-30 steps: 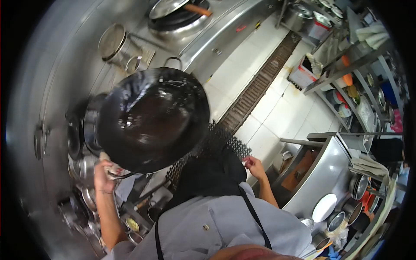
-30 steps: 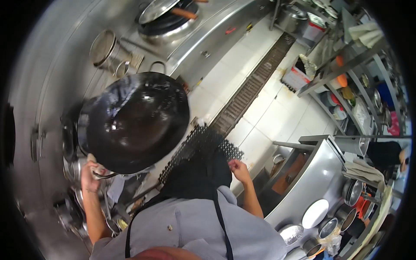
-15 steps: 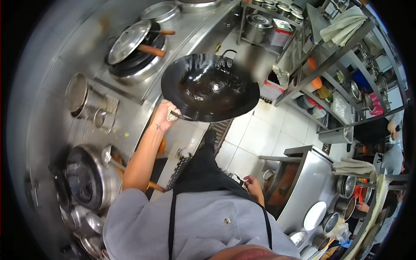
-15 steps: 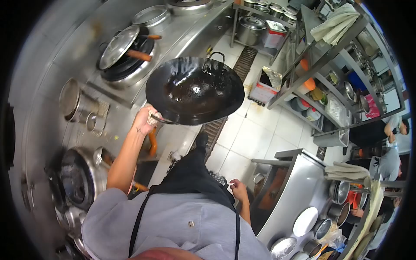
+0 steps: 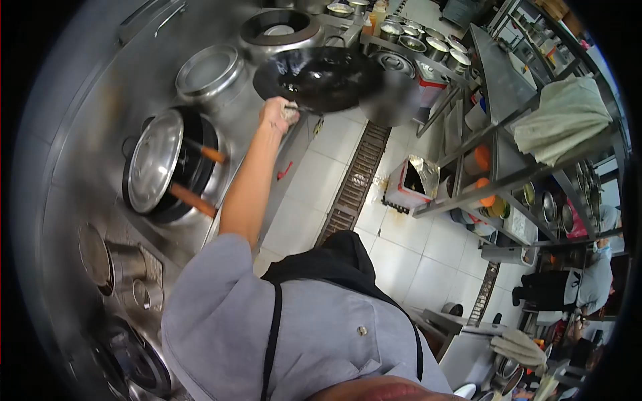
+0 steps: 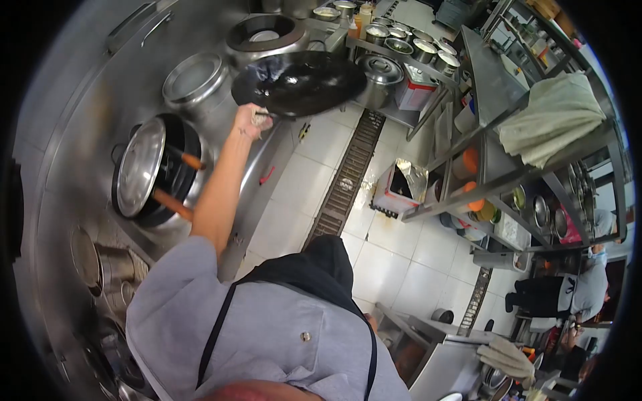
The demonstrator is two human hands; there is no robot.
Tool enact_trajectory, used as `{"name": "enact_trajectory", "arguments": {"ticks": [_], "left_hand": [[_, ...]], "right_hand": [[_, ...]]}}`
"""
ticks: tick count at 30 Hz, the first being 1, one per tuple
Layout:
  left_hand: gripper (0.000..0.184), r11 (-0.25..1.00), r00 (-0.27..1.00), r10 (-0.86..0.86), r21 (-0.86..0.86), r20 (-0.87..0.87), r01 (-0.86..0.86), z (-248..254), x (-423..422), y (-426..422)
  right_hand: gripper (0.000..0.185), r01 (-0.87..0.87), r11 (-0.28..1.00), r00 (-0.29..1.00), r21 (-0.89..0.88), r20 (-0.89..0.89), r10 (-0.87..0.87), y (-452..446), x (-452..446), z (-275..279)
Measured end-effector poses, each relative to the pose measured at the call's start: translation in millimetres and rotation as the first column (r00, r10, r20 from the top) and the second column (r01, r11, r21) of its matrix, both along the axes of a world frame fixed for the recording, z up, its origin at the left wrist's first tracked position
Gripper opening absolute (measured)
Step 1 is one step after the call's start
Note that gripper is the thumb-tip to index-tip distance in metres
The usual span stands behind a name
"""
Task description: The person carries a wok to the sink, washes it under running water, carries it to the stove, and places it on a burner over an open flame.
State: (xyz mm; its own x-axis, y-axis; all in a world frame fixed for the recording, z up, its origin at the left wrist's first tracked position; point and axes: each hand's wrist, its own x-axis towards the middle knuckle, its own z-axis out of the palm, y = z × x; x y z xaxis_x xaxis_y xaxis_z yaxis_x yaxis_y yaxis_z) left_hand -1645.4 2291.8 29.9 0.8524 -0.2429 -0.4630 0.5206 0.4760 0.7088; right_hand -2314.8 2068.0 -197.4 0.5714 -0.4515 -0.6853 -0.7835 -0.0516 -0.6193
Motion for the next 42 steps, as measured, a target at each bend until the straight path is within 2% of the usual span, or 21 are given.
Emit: {"name": "enact_trajectory", "arguments": {"ticks": [4,6,13,15,16,18,21,23,25,26,27,28,31,32,34,35,36,37,38,40,42], "left_hand": [[0.012,0.989,0.996,0.031,-0.147,0.088,-0.018,-0.9,193.1,-49.9],[0.014,0.951,0.946,0.308,-0.003,0.101,-0.309,26.5,239.7,-93.2],[0.012,0.664,0.735,0.673,-0.373,-0.078,-0.648,-38.4,482.2,-181.2],[0.015,0.708,0.801,0.590,-0.409,-0.107,-0.576,-69.2,528.7,-174.6],[0.014,0.747,0.828,0.561,-0.428,-0.005,-0.509,-73.2,533.4,-175.9],[0.005,0.669,0.778,0.605,-0.422,-0.170,-0.612,-74.3,543.3,-192.0],[0.013,0.856,0.869,0.495,-0.171,-0.003,-0.488,-84.3,515.3,-187.4],[0.016,0.930,0.920,0.345,0.061,0.188,-0.361,-96.5,478.9,-172.7],[0.023,0.813,0.817,0.418,0.237,0.398,-0.532,-116.0,390.4,-177.3],[0.027,0.925,0.954,0.068,0.340,0.291,-0.170,-101.9,321.9,-164.4],[0.026,0.654,0.840,-0.364,0.753,0.401,-0.076,-100.4,257.0,-145.1],[0.030,0.820,0.931,-0.340,0.527,0.133,0.224,-131.8,197.7,-134.5],[0.040,0.644,0.814,-0.560,0.538,-0.154,0.544,-174.1,-2.8,-78.0],[0.035,0.842,0.838,-0.539,-0.047,-0.084,0.537,-194.5,-68.2,-41.2],[0.022,0.874,0.888,0.232,0.485,-0.397,-0.011,-299.3,-277.1,-15.0],[0.018,0.662,0.750,0.578,0.722,-0.322,-0.200,-334.2,-371.5,-1.7],[0.022,0.560,0.338,0.818,0.779,-0.466,-0.281,-300.5,-429.1,13.2],[0.030,0.694,0.377,0.697,0.441,-0.610,-0.569,-297.9,-484.9,23.8],[0.036,0.443,0.081,0.887,0.787,-0.455,-0.430,-218.9,-486.1,2.7],[0.034,0.385,0.101,0.907,0.710,-0.408,-0.589,-211.5,-565.1,-7.3],[0.033,0.139,0.026,0.990,0.952,-0.137,-0.274,-202.0,-612.0,-35.4]], "right_hand": [[0.025,0.029,0.999,1.000,0.026,0.000,-0.029,-35.5,75.4,-26.9],[0.026,0.013,0.999,1.000,0.033,-0.008,-0.013,-63.0,117.1,-47.7],[0.027,-0.316,0.940,0.948,-0.128,0.005,0.319,-217.3,242.1,-172.3],[0.022,-0.240,0.970,0.969,-0.051,-0.067,0.236,-254.2,320.2,-94.3],[0.021,-0.127,0.992,0.989,0.022,-0.072,0.128,-251.0,408.0,18.8],[0.023,-0.065,0.995,0.998,0.076,0.011,0.064,-289.4,451.8,5.2],[0.022,-0.155,0.982,0.988,0.108,0.008,0.155,-320.9,523.3,14.2],[0.020,-0.221,0.967,0.975,0.125,0.003,0.222,-328.4,562.7,11.9],[0.018,-0.407,0.904,0.909,0.129,-0.039,0.415,-333.2,592.0,-4.1],[0.017,-0.765,0.622,0.596,-0.167,0.179,0.782,-338.0,602.4,-10.6],[0.019,-0.831,0.555,0.534,-0.023,0.247,0.809,-339.1,627.9,-13.2],[0.025,-0.684,0.688,0.724,0.242,0.117,0.679,-366.9,611.3,-128.1],[0.035,-0.989,0.076,0.065,0.129,-0.086,0.994,-298.6,727.5,3.5],[0.036,-0.984,-0.077,-0.096,0.162,-0.111,0.989,-286.9,751.2,3.8],[0.039,-0.912,-0.354,-0.386,0.208,-0.142,0.911,-247.5,790.7,18.7],[0.040,-0.847,-0.479,-0.517,0.233,-0.148,0.843,-217.9,803.6,28.6],[0.042,-0.768,-0.587,-0.632,0.258,-0.153,0.759,-188.0,809.6,38.0],[0.043,-0.684,-0.677,-0.725,0.270,-0.161,0.669,-153.7,809.6,43.3],[0.044,-0.604,-0.748,-0.796,0.277,-0.161,0.583,-119.9,796.4,49.0],[0.047,-0.436,-0.868,-0.899,0.237,-0.149,0.411,-54.4,754.9,38.0],[0.046,-0.280,-0.959,-0.950,-0.038,-0.133,0.283,-8.5,700.8,-14.8]]}}
